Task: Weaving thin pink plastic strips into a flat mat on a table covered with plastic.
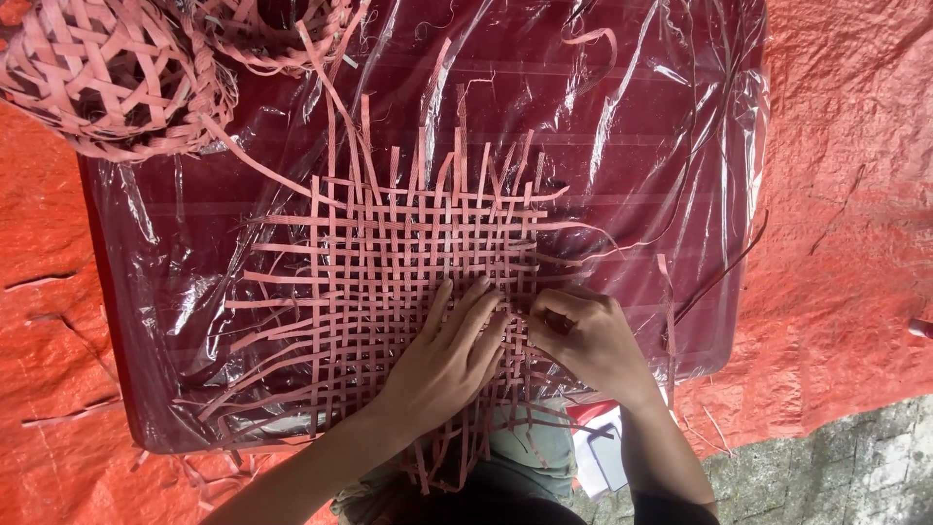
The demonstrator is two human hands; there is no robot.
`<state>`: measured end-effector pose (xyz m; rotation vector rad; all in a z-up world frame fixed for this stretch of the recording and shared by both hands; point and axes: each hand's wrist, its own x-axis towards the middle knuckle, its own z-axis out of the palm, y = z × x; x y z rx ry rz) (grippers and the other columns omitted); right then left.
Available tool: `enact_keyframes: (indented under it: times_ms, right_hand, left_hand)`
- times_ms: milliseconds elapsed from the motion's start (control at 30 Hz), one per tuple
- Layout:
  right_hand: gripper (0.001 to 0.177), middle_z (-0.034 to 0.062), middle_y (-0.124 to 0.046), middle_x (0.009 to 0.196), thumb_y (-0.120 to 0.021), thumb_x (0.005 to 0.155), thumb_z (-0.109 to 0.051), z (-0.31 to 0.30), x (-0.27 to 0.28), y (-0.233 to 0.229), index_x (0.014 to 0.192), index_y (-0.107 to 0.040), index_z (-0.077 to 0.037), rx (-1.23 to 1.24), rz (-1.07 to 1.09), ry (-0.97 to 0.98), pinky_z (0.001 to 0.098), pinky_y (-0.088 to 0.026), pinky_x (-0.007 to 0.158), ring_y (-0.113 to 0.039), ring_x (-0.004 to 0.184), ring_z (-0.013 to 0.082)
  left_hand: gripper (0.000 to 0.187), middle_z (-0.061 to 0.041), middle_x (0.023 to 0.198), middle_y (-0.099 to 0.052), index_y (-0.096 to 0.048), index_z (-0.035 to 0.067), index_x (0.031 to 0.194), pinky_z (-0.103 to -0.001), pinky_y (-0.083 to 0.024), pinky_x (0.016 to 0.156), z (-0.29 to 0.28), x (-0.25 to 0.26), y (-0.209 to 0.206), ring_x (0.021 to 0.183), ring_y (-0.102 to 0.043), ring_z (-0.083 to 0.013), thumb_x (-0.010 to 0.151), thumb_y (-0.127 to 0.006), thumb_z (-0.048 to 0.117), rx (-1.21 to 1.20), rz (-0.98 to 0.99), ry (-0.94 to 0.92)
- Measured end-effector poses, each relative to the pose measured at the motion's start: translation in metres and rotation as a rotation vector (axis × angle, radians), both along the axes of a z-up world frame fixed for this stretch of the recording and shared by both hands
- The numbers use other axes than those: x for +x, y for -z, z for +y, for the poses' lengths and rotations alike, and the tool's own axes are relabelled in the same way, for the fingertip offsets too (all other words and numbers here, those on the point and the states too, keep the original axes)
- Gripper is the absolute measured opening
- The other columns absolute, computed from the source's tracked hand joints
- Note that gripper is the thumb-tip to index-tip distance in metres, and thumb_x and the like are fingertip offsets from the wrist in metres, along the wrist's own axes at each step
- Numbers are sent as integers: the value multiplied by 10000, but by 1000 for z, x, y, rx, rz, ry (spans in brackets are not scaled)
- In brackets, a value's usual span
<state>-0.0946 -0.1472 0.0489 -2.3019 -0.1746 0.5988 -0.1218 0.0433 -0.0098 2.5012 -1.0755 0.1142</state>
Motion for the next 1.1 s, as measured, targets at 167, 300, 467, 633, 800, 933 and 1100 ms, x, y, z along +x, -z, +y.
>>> enact_keyframes:
  times_ms: [167, 300, 467, 633, 800, 933, 1100]
  right_hand:
    - [80, 52, -669, 629, -574, 820, -74, 3, 3, 5, 761, -628, -80, -135, -21, -45, 148, -462, 261, -502, 307, 77]
    - [99, 54, -680, 656, -540, 852, -112, 3, 10, 1, 839, -631, -74, -127, 185, -31, 139, -441, 268, -480, 304, 74]
    - [101, 62, -697, 720, -566, 833, -114, -3, 9, 2, 781, -626, -52, -19, 67, -152, 143, -583, 451, -600, 447, 146]
    - [140, 74, -691, 681, -549, 843, -103, 5, 12, 0, 744, -624, -39, -50, -24, -159, 144, -567, 389, -587, 392, 136]
    - [134, 89, -705, 703, -526, 850, -114, 8, 12, 2, 829, -641, -50, -125, 14, -128, 132, -468, 259, -539, 310, 97]
    - [133, 72, -687, 636, -515, 859, -121, 7, 11, 4, 816, -627, -65, -169, 53, -118, 144, -479, 274, -542, 309, 98]
    - [194, -13, -552, 466, -519, 883, -236, 1, 10, 14, 746, -600, -125, -281, 180, -150, 156, -343, 260, -396, 275, 37]
  left_hand:
    - [380, -207, 1303, -387, -518, 33, 1164, -462, -237, 1081, -1, 5, -12, 1258, -355, -299, 909, -458, 309, -3, -16, -50]
    - [326, -211, 1282, -360, -513, 52, 1128, -485, -247, 1072, 0, 5, -10, 1247, -360, -319, 888, -505, 274, -30, 15, -35]
    - [198, -208, 1277, -375, -545, 70, 993, -507, -245, 1067, 0, 4, -8, 1237, -369, -336, 868, -551, 223, -98, 60, -33]
    - [149, -212, 1285, -365, -539, 77, 932, -516, -254, 1064, 0, 3, -9, 1237, -368, -333, 863, -560, 207, -136, 82, -17]
    - [164, -201, 1300, -319, -530, 66, 894, -580, -300, 1026, -2, 2, -9, 1235, -356, -381, 825, -647, 158, -110, 17, -9]
    - [183, -224, 1344, -270, -530, 90, 914, -584, -259, 1042, -3, -1, -5, 1257, -309, -398, 817, -652, 186, -93, 35, 5]
    - [194, -232, 1321, -325, -504, 83, 919, -566, -276, 1040, -2, -1, -7, 1240, -343, -393, 817, -635, 183, -80, 34, -7]
